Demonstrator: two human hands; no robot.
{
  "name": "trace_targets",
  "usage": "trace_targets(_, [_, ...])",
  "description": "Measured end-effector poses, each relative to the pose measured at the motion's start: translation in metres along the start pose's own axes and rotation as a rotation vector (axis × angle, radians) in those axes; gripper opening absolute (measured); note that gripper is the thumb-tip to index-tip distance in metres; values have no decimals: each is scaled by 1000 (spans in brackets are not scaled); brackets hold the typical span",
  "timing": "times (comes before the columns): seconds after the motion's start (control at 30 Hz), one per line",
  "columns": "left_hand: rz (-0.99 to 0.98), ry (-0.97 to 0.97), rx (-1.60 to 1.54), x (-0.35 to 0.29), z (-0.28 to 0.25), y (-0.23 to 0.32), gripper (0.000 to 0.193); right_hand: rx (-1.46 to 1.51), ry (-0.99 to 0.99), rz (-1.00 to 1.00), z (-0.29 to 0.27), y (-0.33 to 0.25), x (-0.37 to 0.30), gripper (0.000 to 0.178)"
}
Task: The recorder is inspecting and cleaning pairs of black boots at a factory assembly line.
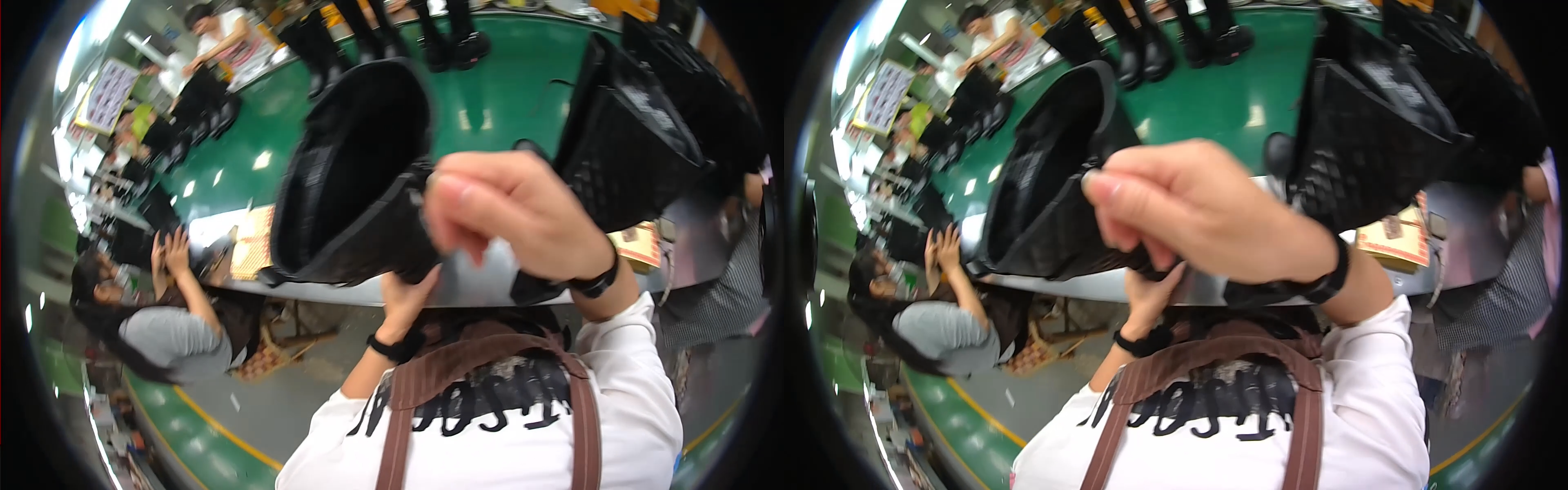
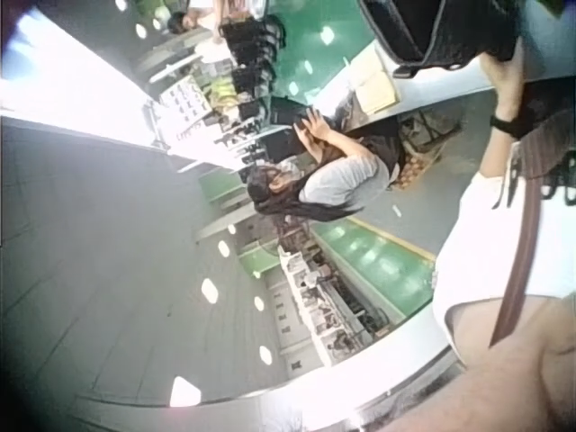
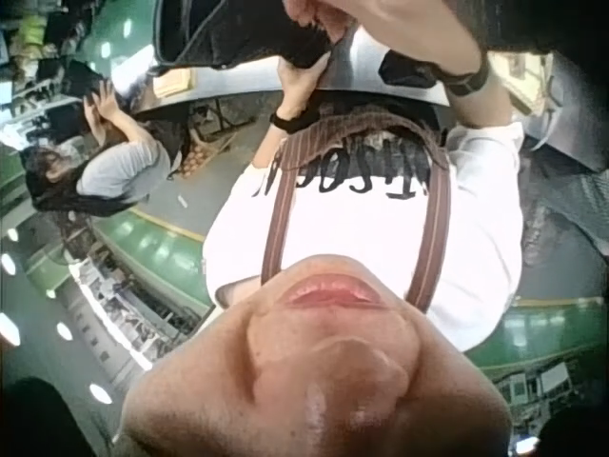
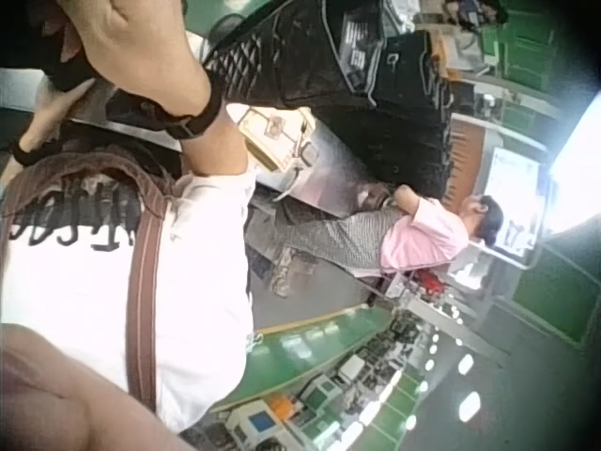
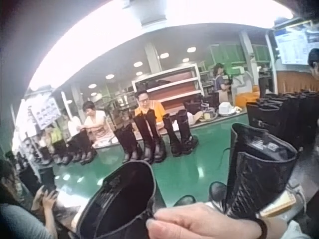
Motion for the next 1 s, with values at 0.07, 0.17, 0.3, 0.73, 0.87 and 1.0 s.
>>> trace_targets(0.07, [-103,82,-45,-1,1,-4,46,-643,198,-340,-3,-12,-17,23])
trace_targets(0.17, [7,169,32,0,0,5,53,-1263,508,-800,-21,-51,-76,43])
trace_targets(0.3, [-43,-74,632,-1,-18,35,55,-1743,977,-352,-58,-72,-137,70])
trace_targets(0.73, [-76,-781,1,12,46,83,35,-865,401,-641,-93,-46,-147,56])
trace_targets(0.87, [-15,-666,-57,14,99,48,44,-863,447,-657,-83,-43,-138,50])
trace_targets(1.0, [-359,-582,-278,13,133,10,33,-873,916,-523,-81,-29,-129,37])
Point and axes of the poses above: each hand's wrist, its own x-axis towards the middle knuckle, its own z-axis out of the palm, y = z × x, the point moved 3 cm from there along x, towards the middle knuckle, and after that the axes turned 2 degrees about z, right-handed, at the moved point
